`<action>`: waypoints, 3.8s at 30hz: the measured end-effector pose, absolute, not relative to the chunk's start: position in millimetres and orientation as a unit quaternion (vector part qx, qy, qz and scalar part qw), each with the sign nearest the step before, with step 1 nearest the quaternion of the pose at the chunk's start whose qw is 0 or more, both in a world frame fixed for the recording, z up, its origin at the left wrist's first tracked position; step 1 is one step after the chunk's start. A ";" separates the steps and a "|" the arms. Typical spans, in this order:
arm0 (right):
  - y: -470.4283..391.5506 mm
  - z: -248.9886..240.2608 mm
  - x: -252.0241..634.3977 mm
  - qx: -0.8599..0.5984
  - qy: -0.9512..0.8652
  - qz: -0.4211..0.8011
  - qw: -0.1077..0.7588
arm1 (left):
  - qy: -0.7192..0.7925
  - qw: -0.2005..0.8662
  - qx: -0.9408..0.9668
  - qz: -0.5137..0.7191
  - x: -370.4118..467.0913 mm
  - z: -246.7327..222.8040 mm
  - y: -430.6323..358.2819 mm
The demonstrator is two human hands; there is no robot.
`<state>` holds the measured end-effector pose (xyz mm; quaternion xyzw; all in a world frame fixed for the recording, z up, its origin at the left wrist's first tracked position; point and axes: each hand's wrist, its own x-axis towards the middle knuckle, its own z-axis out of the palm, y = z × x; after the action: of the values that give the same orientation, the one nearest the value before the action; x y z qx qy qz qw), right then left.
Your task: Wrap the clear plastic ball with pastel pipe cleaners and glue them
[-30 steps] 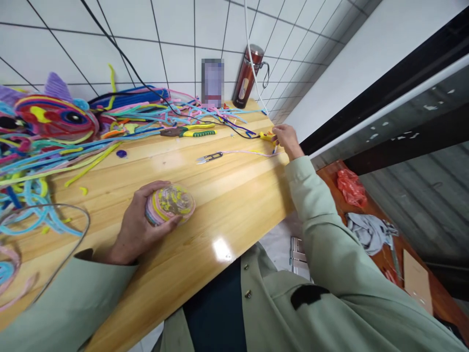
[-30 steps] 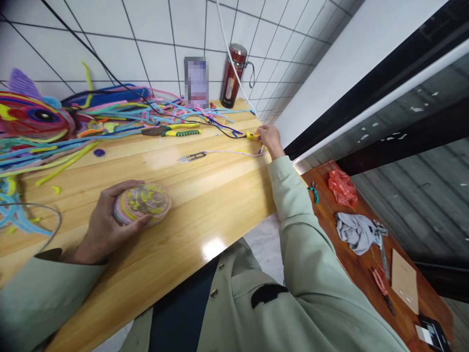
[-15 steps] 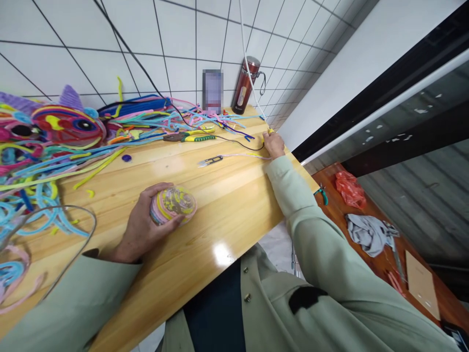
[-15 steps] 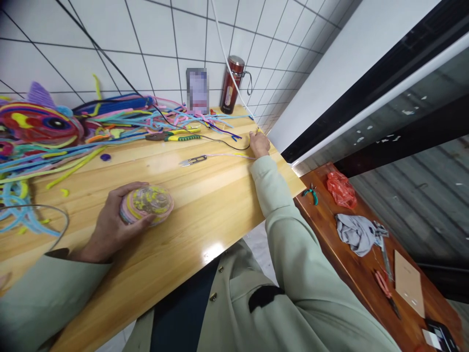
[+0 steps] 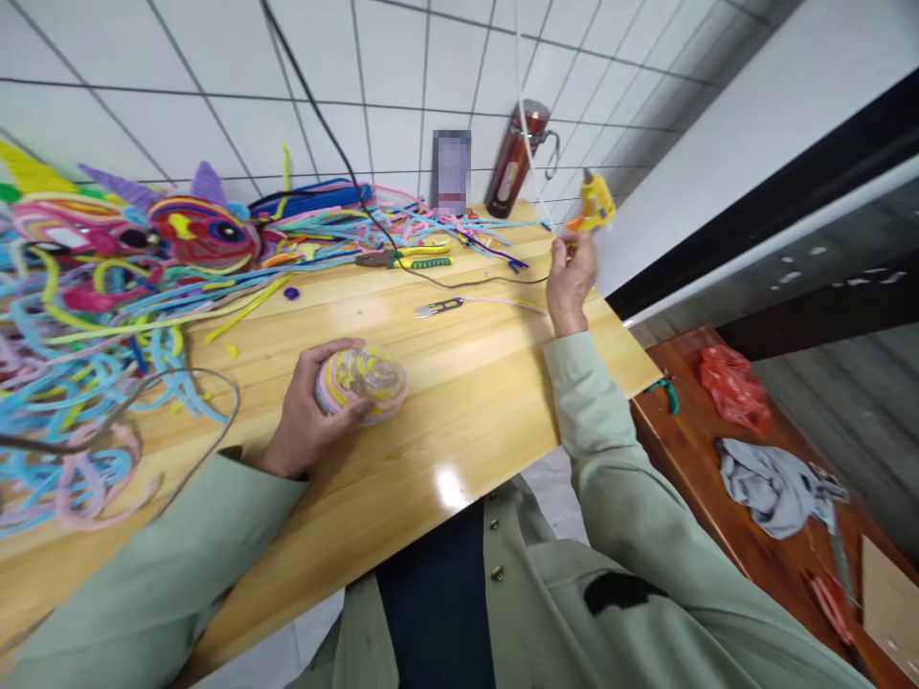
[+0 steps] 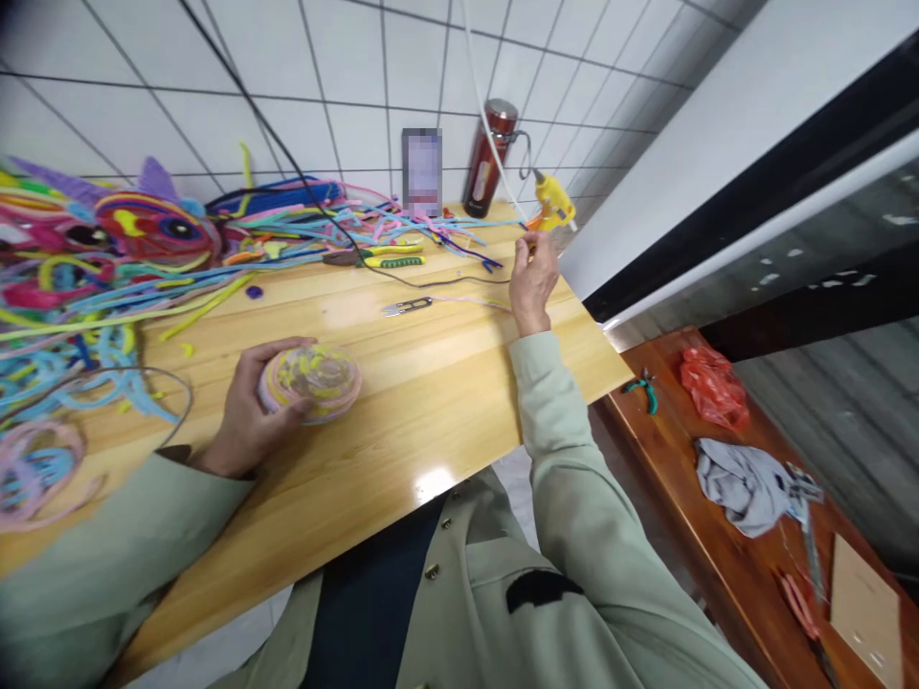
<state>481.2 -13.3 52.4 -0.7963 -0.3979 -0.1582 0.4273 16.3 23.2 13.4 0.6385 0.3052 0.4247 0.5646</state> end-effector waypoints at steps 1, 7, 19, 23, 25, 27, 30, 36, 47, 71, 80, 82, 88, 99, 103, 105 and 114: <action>-11.9 54.2 476.6 -0.767 -0.423 -0.161 0.454 | 0.304 0.642 0.558 0.428 17.2 13.5 24.9; -1.0 52.3 425.0 -0.658 -0.501 -0.083 0.556 | 0.287 0.823 0.367 0.326 10.1 17.6 44.9; -14.4 53.3 349.2 -0.603 -0.478 0.315 0.555 | 0.375 0.768 0.459 0.244 -2.6 27.6 51.9; -14.8 53.0 344.4 -0.626 -0.468 0.278 0.558 | 0.389 0.730 0.500 0.255 -3.5 26.1 49.4; -15.8 53.0 342.9 -0.635 -0.475 0.284 0.538 | 0.404 0.675 0.540 0.298 -0.1 26.1 44.4; -18.2 54.2 341.6 -0.640 -0.479 0.312 0.513 | 0.391 0.591 0.606 0.361 3.8 25.1 38.9; -24.3 59.1 338.4 -0.624 -0.499 0.374 0.471 | 0.301 0.409 0.738 0.444 6.0 21.3 33.2; -40.3 69.0 329.0 -0.526 -0.487 0.558 0.419 | 0.140 0.153 0.892 0.401 -5.3 13.1 25.9; -45.0 69.3 329.1 -0.520 -0.512 0.557 0.396 | 0.250 0.180 0.894 0.327 -14.7 5.7 14.4; -41.4 55.0 331.1 -0.513 -0.620 0.509 0.306 | 0.197 0.200 0.891 0.357 -6.1 21.9 17.4; -40.2 50.6 328.5 -0.504 -0.619 0.517 0.309 | 0.184 0.178 0.899 0.356 -5.0 19.0 18.0; -40.3 50.2 327.9 -0.503 -0.620 0.515 0.313 | 0.177 0.174 0.898 0.364 -3.7 18.5 18.5; -40.0 48.2 325.8 -0.494 -0.632 0.500 0.325 | 0.154 0.160 0.894 0.388 -0.9 17.0 19.9; -40.5 46.5 328.1 -0.488 -0.677 0.447 0.321 | 0.158 0.149 0.889 0.404 -1.1 14.5 18.3; -40.0 46.6 326.3 -0.489 -0.679 0.444 0.321 | 0.172 0.145 0.892 0.393 -0.8 15.2 16.2; -40.4 46.5 326.2 -0.489 -0.678 0.443 0.323 | 0.164 0.141 0.893 0.395 -0.7 15.4 16.4; -42.6 47.2 329.0 -0.491 -0.686 0.435 0.315 | 0.159 0.155 0.893 0.391 -2.3 15.5 16.4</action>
<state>329.0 -42.6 47.2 -0.4914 -0.6857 0.4350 0.3149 -2.3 16.4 15.5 0.8933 0.1589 0.3909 0.1549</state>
